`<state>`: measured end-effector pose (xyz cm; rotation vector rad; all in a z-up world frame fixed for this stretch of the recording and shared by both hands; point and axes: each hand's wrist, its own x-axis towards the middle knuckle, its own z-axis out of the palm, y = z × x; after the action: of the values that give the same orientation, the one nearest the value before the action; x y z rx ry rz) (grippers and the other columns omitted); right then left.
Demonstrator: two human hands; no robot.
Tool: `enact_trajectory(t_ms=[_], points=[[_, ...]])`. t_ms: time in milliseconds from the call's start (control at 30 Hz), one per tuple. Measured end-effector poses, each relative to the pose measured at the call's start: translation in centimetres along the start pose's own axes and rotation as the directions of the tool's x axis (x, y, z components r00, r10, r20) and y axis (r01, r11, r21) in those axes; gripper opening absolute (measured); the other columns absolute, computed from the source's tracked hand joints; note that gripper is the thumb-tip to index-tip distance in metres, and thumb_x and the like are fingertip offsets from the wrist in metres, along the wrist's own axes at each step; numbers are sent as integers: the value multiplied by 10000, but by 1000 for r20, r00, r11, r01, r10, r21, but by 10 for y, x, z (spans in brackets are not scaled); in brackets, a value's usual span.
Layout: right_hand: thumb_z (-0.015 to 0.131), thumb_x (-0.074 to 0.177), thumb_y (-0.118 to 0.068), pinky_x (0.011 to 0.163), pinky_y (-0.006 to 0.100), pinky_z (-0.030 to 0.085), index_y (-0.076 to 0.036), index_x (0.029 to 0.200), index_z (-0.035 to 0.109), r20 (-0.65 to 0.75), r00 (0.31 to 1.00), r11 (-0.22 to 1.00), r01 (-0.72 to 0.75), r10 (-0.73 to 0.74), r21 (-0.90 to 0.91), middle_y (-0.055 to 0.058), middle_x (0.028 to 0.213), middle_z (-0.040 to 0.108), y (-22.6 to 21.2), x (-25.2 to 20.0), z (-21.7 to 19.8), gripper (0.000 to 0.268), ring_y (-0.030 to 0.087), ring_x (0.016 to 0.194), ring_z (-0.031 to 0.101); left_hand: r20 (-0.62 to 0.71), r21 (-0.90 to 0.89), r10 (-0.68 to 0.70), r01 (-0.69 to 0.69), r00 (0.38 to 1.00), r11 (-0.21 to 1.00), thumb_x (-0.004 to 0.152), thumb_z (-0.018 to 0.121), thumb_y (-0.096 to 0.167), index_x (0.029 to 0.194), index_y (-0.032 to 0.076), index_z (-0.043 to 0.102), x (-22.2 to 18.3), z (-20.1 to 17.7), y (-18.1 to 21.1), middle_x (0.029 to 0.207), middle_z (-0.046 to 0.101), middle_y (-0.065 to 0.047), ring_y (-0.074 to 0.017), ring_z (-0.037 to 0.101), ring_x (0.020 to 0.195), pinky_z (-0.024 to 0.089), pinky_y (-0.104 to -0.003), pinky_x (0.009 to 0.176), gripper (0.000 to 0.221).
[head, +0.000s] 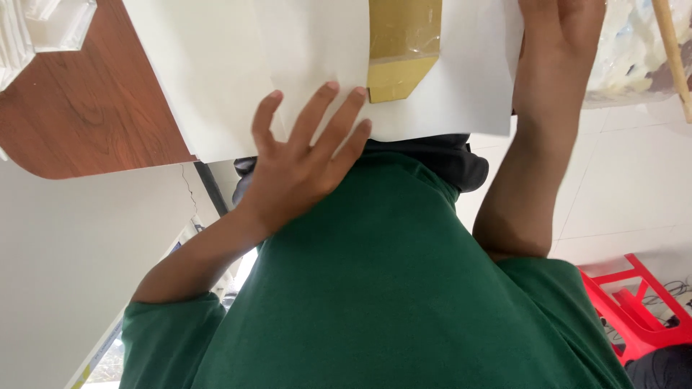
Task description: The person is manually assembling a paper bag by folding paper around a template and applying glue with a brush.
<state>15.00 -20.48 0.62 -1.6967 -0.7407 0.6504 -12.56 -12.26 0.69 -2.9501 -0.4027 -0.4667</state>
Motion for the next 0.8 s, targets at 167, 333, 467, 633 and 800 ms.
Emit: enact_trajectory(t_ms=[167, 333, 467, 633, 800], points=[[551, 1167, -121, 1163, 387, 455, -33, 1422, 361, 428, 903, 998, -47, 27, 36, 150, 1430, 489, -13, -28, -14, 330, 247, 1339, 505, -75, -78, 5, -11, 997, 997, 1075, 874, 265, 1126, 199, 751, 11, -3, -2, 1344, 710, -10, -221, 657, 1237, 409, -517, 1014, 148], [685, 1024, -162, 418, 265, 517, -11, 1356, 389, 323, 847, 899, -344, 422, -271, 155, 904, 593, -35, -52, -14, 469, 213, 531, 637, -31, -79, 45, -47, 999, 996, 1086, 888, 293, 1199, 214, 757, 3, 1, -3, 1400, 694, -31, -246, 627, 1290, 380, -549, 1055, 190], [674, 1040, -105, 431, 247, 491, -35, 1289, 376, 305, 856, 908, -380, 417, -177, 154, 779, 617, -23, -57, -17, 394, 181, 462, 558, -41, -119, 26, -31, 999, 992, 1088, 916, 257, 1160, 187, 767, 4, 0, -3, 1397, 703, -33, -264, 650, 1275, 371, -565, 1064, 180], [644, 1033, -119, 436, 270, 533, -25, 1348, 370, 290, 865, 897, -440, 409, 45, 195, 869, 620, -14, -62, -17, 428, 265, 576, 656, -83, -158, 15, -28, 996, 987, 1080, 890, 187, 1110, 174, 752, 5, -1, -5, 1357, 719, -33, -266, 677, 1239, 384, -570, 1047, 141], [660, 994, -157, 734, 382, 717, -120, 1491, 416, 205, 848, 811, -529, 489, 252, 94, 1321, 628, -4, -71, -13, 555, 315, 1041, 734, -125, -161, 22, -42, 992, 986, 1067, 899, 191, 1076, 174, 768, 4, 0, -6, 1324, 732, -18, -264, 689, 1217, 392, -556, 1046, 132]])
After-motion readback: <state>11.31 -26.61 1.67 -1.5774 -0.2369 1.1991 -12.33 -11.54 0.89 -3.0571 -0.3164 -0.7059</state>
